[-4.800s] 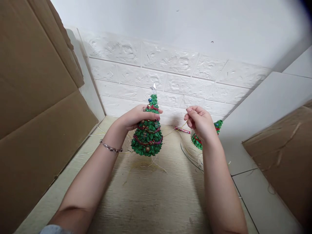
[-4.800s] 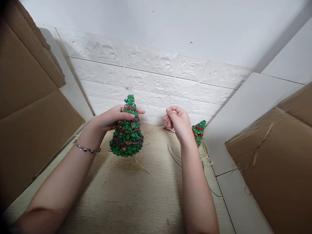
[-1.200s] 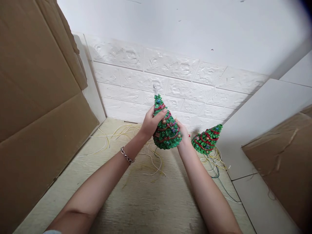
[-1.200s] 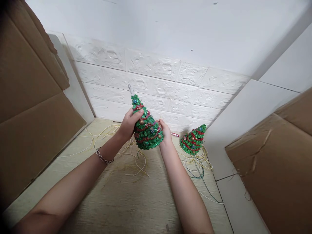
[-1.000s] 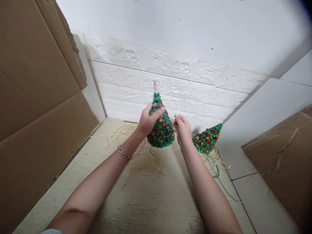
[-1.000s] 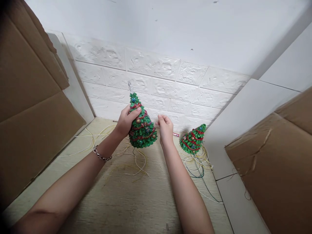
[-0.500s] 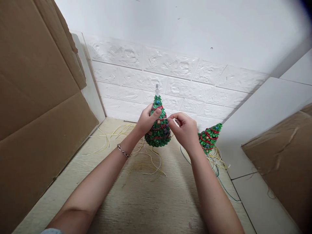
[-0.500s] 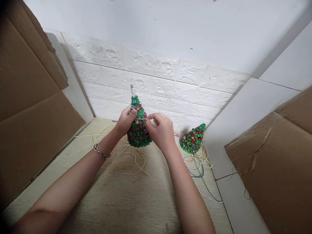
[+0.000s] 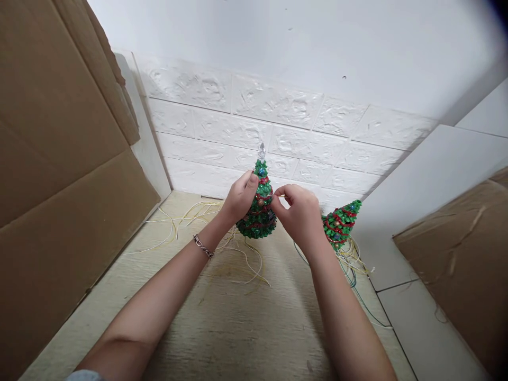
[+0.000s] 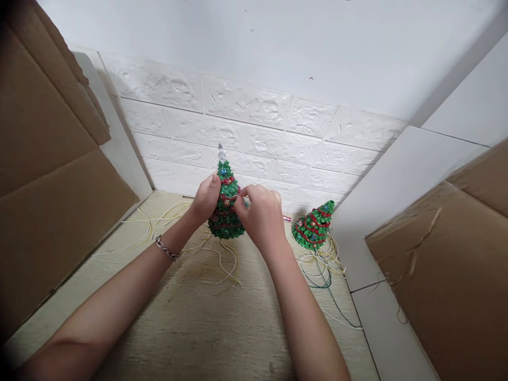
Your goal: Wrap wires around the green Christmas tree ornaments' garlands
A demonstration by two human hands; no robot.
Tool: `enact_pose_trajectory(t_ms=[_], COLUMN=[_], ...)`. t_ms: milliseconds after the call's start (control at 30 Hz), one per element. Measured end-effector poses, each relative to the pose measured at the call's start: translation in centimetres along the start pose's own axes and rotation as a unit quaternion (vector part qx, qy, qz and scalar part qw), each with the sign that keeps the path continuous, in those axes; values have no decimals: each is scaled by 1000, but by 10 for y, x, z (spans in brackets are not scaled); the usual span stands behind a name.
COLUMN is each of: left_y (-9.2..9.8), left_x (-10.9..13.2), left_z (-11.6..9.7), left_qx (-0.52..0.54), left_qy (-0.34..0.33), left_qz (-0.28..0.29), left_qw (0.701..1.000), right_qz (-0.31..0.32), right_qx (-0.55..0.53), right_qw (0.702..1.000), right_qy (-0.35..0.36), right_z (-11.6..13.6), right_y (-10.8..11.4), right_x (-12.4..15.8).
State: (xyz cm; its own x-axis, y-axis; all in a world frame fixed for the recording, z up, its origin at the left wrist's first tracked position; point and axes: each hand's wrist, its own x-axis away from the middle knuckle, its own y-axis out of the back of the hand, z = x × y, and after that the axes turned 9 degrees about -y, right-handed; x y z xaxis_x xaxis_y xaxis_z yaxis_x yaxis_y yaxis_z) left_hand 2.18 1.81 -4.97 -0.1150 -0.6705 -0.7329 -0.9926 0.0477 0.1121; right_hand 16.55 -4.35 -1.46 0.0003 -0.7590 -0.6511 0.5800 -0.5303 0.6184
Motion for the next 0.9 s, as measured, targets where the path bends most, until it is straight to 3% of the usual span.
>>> enact_pose_trajectory(t_ms=[167,433,600,767,900], left_y=[0,2,3,6,7], left_x=[-2,-2,-3,-6,-6], left_z=[-4,-19,-28,-29,-31], left_qx=[-18,-98,-153,-135,-138], left_qy=[11,-15,-33,-13,-21], left_qz=[3,24,21,-10,-5], left_qw=[1000,995,987,991,990], right_qz=[-8,-18,-4,46,7], right_qx=[92,105,142,42,-30], right_qw=[995,994,989,996,999], right_qy=[27,-22,28,67,39], right_z=[3,7,9,8,6], right_y=[0,-2,-3,0,1], right_x=[2,5,6,6,5])
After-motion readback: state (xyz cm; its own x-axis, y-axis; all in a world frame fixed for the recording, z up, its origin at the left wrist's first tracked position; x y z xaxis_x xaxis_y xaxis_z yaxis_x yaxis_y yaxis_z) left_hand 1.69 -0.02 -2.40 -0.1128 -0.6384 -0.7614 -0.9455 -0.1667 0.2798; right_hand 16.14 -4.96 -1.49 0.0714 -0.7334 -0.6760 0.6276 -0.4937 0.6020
